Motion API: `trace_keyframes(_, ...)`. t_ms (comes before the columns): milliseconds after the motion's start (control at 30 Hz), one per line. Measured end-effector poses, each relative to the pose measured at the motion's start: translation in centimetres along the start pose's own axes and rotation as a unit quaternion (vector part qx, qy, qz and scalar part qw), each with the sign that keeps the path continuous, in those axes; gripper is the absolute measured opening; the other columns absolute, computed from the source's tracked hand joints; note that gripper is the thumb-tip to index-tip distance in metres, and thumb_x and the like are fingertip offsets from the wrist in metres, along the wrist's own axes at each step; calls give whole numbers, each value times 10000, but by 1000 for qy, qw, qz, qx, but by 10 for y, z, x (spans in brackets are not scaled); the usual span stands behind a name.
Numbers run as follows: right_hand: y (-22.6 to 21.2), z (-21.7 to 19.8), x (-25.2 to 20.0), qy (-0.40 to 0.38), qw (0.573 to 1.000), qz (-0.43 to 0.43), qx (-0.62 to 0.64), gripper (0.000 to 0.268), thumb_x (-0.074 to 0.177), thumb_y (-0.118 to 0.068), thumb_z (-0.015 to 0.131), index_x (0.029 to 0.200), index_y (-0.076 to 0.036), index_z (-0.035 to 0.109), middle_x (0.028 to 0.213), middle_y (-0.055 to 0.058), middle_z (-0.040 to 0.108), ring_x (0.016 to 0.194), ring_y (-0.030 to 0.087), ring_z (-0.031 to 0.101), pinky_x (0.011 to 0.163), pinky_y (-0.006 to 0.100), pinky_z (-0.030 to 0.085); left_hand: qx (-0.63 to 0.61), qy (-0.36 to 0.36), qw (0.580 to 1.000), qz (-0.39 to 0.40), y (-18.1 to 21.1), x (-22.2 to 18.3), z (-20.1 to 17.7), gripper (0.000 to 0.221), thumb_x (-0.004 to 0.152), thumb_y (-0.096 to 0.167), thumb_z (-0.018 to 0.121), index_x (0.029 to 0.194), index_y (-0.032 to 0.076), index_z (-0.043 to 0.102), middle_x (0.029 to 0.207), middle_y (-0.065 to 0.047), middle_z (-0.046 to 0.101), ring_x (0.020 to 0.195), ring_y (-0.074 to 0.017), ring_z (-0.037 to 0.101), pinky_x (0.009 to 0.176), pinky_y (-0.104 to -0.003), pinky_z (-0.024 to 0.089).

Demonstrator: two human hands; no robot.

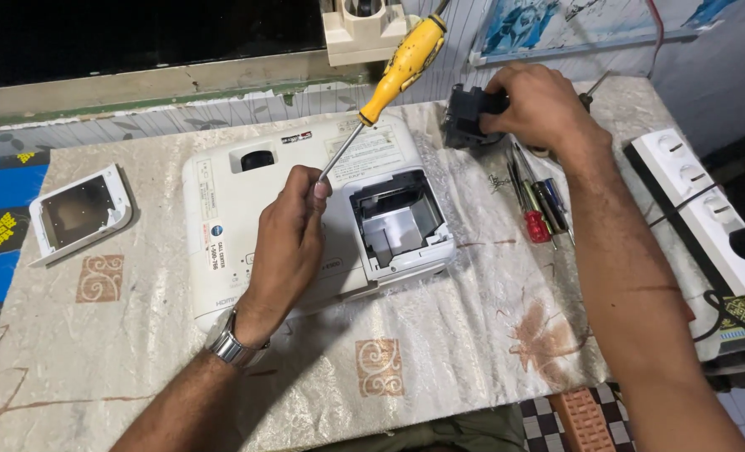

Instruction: Disassembling an Epson projector by removing screws and prying open the outer casing.

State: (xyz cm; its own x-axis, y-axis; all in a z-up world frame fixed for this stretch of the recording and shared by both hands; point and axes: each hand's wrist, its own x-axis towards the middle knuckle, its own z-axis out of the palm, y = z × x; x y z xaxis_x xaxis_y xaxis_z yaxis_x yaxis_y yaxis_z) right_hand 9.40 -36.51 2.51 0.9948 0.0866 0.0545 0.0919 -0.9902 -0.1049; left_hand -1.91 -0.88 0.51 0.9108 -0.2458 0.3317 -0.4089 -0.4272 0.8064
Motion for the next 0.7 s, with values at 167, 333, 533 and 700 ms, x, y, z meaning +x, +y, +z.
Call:
trace_keyframes(167, 17, 19, 17, 42, 995, -85, 7, 483, 799, -270, 825, 1214, -71, 679, 1216, 143, 671, 1090, 366, 597, 870, 500, 465, 12, 2, 999, 30, -3, 0, 1, 184, 1125, 215, 405, 991, 100, 457, 760, -25, 466, 668, -178, 409, 631, -339, 361)
trace_keyframes(333, 18, 19, 16, 13, 990, -78, 116, 487, 853, -162, 826, 1288, -50, 639, 1296, 157, 616, 1180, 338, 545, 988, 482, 441, 21, -5, 999, 49, -2, 0, 1, 167, 1122, 182, 398, 996, 94, 463, 798, -43, 496, 687, -203, 431, 653, -353, 366)
trace_keyframes(533, 5, 8, -2, 33, 983, -101, 147, 518, 939, -151, 723, 1409, -6, 563, 1465, 175, 511, 1343, 369, 464, 1106, 495, 345, 17, -7, 998, 55, -4, 0, 3, 166, 1120, 175, 397, 1007, 80, 472, 821, -64, 521, 706, -217, 451, 678, -351, 376)
trace_keyframes(700, -37, -30, -32, 55, 951, -141, 268, 436, 948, -19, 683, 1372, -15, 582, 1361, 139, 616, 1230, 271, 595, 1028, 390, 466, 14, -5, 997, 69, -2, 0, 3, 160, 1117, 184, 384, 1010, 81, 442, 823, -88, 539, 740, -241, 495, 679, -380, 384)
